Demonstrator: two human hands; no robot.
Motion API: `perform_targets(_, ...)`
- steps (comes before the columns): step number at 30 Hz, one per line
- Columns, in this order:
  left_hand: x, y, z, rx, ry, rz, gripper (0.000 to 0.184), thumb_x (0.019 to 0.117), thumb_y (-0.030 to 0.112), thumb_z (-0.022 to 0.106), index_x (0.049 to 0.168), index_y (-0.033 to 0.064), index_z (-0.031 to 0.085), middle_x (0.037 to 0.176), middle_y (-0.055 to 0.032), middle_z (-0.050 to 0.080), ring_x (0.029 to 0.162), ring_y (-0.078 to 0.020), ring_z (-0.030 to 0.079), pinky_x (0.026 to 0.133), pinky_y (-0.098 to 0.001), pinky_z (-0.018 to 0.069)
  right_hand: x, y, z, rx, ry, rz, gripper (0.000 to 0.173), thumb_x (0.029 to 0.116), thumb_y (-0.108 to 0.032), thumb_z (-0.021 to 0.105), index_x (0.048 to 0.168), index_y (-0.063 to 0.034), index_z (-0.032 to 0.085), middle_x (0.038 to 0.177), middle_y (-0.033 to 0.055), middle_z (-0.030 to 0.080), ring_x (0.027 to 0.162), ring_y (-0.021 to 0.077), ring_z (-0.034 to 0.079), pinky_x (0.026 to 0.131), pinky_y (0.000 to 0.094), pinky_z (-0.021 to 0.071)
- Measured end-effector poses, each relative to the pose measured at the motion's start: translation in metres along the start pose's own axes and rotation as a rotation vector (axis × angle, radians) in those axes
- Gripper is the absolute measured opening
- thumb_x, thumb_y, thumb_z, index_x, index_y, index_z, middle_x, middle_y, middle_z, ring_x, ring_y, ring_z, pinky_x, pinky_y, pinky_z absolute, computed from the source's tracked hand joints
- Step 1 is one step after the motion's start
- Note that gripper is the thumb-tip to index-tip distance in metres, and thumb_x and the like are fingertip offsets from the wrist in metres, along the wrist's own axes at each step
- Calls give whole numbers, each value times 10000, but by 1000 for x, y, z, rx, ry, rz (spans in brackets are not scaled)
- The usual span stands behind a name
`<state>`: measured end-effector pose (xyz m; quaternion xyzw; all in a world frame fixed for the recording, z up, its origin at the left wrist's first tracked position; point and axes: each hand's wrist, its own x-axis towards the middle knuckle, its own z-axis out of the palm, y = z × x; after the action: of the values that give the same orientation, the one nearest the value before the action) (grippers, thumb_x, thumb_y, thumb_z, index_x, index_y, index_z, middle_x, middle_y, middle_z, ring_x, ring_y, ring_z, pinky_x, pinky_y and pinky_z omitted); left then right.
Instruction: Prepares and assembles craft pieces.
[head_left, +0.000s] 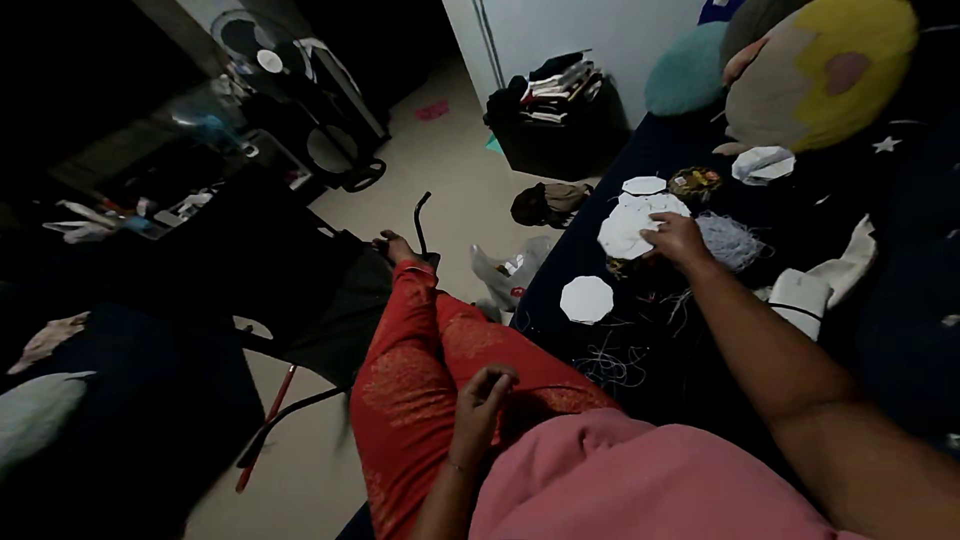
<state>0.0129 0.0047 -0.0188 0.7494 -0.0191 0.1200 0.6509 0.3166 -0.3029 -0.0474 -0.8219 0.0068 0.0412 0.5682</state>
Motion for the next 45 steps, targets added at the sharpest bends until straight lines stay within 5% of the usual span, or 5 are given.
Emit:
perform_targets(14, -1, -6, -3, 57, -16, -112, 127, 1015, 71, 540, 1004, 43, 664, 879, 52, 678, 740, -22, 629, 687, -218, 554, -67, -11, 88, -650, -543, -307, 838, 751, -357, 913, 1424, -4, 558, 1578, 289, 368, 1479, 492, 296, 1121, 710, 302)
perform_targets(24, 7, 4, -6, 97, 13, -177, 126, 1012, 64, 533, 1029, 4, 643, 895, 25, 669, 790, -42, 637, 745, -245, 560, -73, -13, 83, -596, -428, -359, 617, 822, -391, 851, 1301, -47, 669, 1565, 260, 420, 1509, 440, 292, 1145, 677, 294)
perform_targets(33, 75, 40, 26, 255, -58, -451, 600, 986, 130, 654, 1502, -37, 396, 1318, -209, 596, 1095, -221, 648, 919, -364, 558, -117, -31, 81, -266, -316, -761, 569, 724, -365, 906, 1145, -23, 736, 1434, 279, 549, 1317, 487, 514, 1074, 620, 427)
perform_targets(39, 68, 22, 36, 47, 70, -384, 376, 897, -52, 649, 1259, -94, 556, 1078, -146, 660, 878, -139, 666, 786, -310, 586, -141, -41, 97, 121, -421, -625, 891, 658, -320, 933, 1393, 7, 551, 1357, 216, 567, 1164, 277, 596, 926, 405, 546)
perform_targets(45, 55, 28, 32, -37, 116, -388, 336, 885, -65, 674, 1205, -91, 577, 1015, -116, 672, 853, -129, 673, 785, -304, 598, -146, -52, 97, 437, -630, -228, 402, 846, -19, 728, 1222, 5, 590, 993, 60, 744, 814, 111, 732, 737, 286, 630)
